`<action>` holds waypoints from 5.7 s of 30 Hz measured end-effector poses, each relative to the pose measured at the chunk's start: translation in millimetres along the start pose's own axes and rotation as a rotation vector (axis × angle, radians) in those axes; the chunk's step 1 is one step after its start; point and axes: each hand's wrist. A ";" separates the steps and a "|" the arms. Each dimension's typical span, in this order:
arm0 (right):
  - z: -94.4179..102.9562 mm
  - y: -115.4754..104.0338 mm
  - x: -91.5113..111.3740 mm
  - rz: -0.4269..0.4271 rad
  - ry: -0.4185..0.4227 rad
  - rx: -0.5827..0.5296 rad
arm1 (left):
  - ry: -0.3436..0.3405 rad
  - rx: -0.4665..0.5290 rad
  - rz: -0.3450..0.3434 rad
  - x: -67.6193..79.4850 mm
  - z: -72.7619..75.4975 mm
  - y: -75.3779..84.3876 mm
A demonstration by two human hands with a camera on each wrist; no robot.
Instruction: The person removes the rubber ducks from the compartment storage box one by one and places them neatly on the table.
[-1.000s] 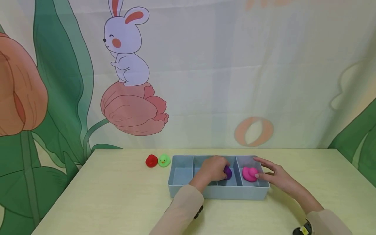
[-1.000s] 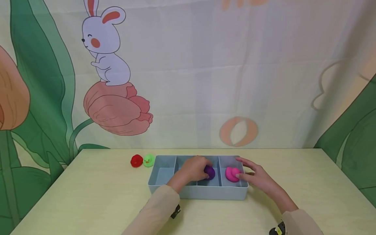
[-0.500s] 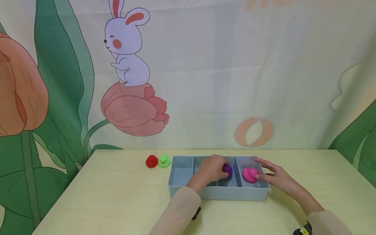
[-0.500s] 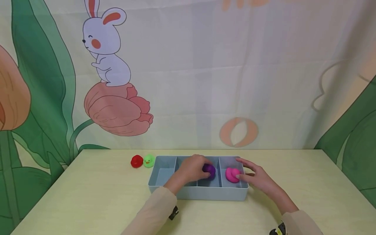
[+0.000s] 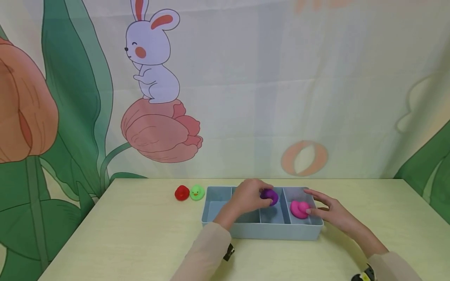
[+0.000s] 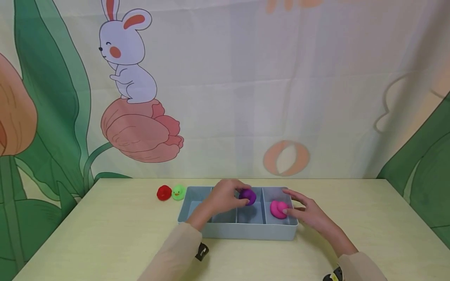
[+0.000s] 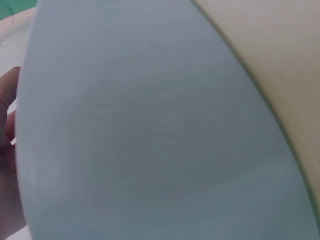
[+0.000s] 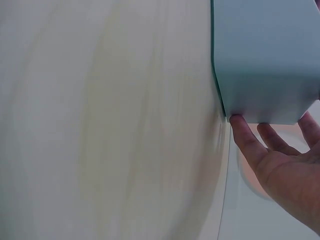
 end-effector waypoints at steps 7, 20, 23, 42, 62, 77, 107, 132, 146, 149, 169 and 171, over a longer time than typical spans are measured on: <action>-1.3 -0.9 0.6 0.011 0.016 0.015 | -0.002 0.208 0.080 4.6 10.3 -7.9; -0.9 -1.0 1.1 0.015 0.008 -0.001 | 0.093 0.332 0.143 16.3 28.4 -36.4; -0.8 -0.6 1.0 0.015 0.011 0.003 | 0.111 0.363 0.174 19.0 33.1 -44.2; -1.0 1.8 0.6 0.015 0.011 -0.009 | 0.223 0.362 0.306 44.7 68.2 -95.2; -1.1 1.1 -0.4 -0.015 -0.002 -0.007 | 0.272 0.286 0.474 72.8 89.8 -154.2; -1.2 1.1 -0.2 -0.014 0.002 0.001 | 0.297 0.257 0.574 87.7 98.1 -185.0; -2.0 -1.4 -0.1 -0.022 0.002 0.011 | 0.199 0.181 0.657 84.3 83.7 -222.0; -3.2 -0.2 0.2 -0.036 0.004 0.006 | 0.158 0.187 0.696 86.2 82.5 -222.1; -3.4 -1.5 0.6 -0.048 -0.003 0.000 | 0.261 0.181 0.623 86.2 86.6 -200.7; -3.2 -2.3 0.3 -0.051 -0.003 0.006 | 0.285 0.203 0.610 84.2 84.3 -192.1; -2.4 -2.8 0.6 -0.028 0.005 0.010 | 0.345 0.404 0.246 69.8 38.5 -104.4; -2.8 -2.6 0.8 -0.024 0.007 0.010 | 0.326 0.420 0.222 68.4 34.1 -94.6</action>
Point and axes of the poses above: each hand's wrist, its own x-axis away from the middle knuckle, its own z-axis out of the back of the hand, y = z × x, and after that the axes turned 11 degrees about z, right-handed
